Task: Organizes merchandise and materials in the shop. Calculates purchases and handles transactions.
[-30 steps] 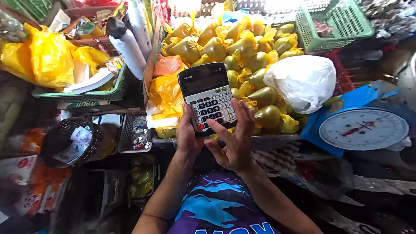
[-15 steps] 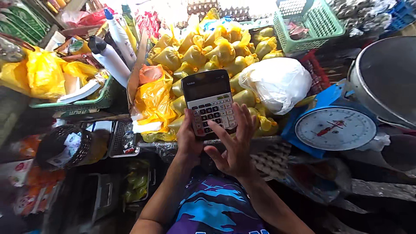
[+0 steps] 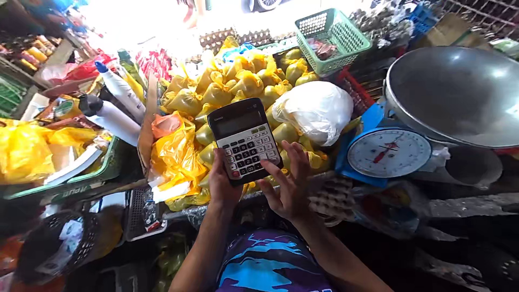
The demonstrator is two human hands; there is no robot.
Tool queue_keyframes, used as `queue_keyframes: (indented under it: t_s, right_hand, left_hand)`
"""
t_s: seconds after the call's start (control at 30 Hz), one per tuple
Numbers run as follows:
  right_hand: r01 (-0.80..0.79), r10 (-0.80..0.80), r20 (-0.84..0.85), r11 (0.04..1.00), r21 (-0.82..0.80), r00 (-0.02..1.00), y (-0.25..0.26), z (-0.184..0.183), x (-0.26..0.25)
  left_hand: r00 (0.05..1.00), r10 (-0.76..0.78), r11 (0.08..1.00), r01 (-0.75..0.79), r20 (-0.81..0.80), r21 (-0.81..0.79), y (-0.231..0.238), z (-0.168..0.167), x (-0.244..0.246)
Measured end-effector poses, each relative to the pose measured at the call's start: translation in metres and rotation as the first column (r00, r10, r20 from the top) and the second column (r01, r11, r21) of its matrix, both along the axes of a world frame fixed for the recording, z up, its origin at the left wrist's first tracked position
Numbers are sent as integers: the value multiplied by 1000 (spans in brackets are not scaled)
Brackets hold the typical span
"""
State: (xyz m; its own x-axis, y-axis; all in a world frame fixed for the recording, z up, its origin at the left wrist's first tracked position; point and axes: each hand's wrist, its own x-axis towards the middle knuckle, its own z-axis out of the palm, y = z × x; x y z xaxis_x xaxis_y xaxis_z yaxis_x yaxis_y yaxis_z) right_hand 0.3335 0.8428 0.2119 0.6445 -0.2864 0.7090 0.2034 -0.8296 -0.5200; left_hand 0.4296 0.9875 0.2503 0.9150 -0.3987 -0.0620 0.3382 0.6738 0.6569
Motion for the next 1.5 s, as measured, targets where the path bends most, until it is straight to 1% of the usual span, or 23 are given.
queue_keyframes:
  t_s: [0.07,0.13,0.17,0.2,0.27,0.33,0.4,0.47,0.53,0.6,0.67,0.7,0.77,0.83,0.93,1.07,1.13,1.2,1.27,1.33,1.37,1.43,1.5]
  right_hand:
    - [-90,83,52,986,144,995,5,-1,2]
    - [-215,188,108,908,361,976,10,-3,5]
    - [-274,250,116,830,485,961,13,-4,7]
    - [-320,318,115,727,608,941,16,-5,9]
    - [-354,426,144,469,809,893,24,-8,14]
    - [-325,476,184,233,917,860,32,-12,19]
    - [-253,504,177,86,964,845,40,-17,24]
    - [-152,523,136,-11,988,842,48,-24,31]
    - [-28,533,56,-60,998,844,54,-31,41]
    - [26,525,3,-48,998,851,56,-39,58]
    - [3,507,-12,19,1000,862,52,-46,80]
    - [-7,490,-27,68,998,871,49,-48,94]
    - [-11,451,-68,171,985,890,41,-52,122]
    - [-12,406,-97,259,966,909,37,-62,151]
    - [60,292,-187,395,917,938,36,-73,185]
    - [180,211,-303,457,871,929,41,-99,208]
    - [233,147,-353,515,825,924,42,-110,216]
    - [267,109,-410,603,752,906,41,-107,210]
    - [284,36,-414,675,682,909,47,-99,200]
    - [312,-17,-404,665,678,915,56,-102,186]
    - [321,-37,-395,654,685,918,63,-106,178]
    - [319,-33,-386,633,706,922,85,-112,156]
    - [314,-29,-382,631,710,924,117,-113,139]
  left_hand:
    - [1000,20,1000,-20,-6,-24,7,0,4]
    - [999,44,999,-43,7,-30,15,0,6]
    - [998,64,998,-64,15,-17,18,0,6]
    - [996,87,996,-87,15,-2,22,-1,6]
    - [992,126,992,-127,15,24,29,-5,4]
    - [987,163,986,-163,14,46,38,-13,1]
    - [980,200,975,-199,-9,96,50,-22,-4]
    - [972,230,955,-217,-42,204,67,-28,-9]
    - [975,222,906,-197,-24,375,88,-30,-18]
    - [988,136,841,-152,68,519,114,-34,-31]
    - [993,83,799,-118,86,589,142,-43,-44]
    - [993,98,792,-120,70,598,157,-52,-52]
    - [983,176,776,-168,46,607,186,-68,-69]
    - [953,302,744,-251,23,619,212,-82,-87]
    - [919,393,703,-325,35,632,241,-97,-98]
    - [920,376,717,-364,108,594,277,-107,-85]
    - [926,346,721,-364,150,590,298,-110,-69]
    - [930,329,713,-358,164,603,322,-109,-51]
    - [922,352,689,-372,161,622,352,-107,-35]
    - [893,417,627,-416,167,658,389,-117,-27]
    - [879,442,573,-432,182,697,409,-127,-23]
    - [852,487,406,-415,192,814,450,-160,-18]
    - [831,535,232,-320,154,919,485,-196,6]
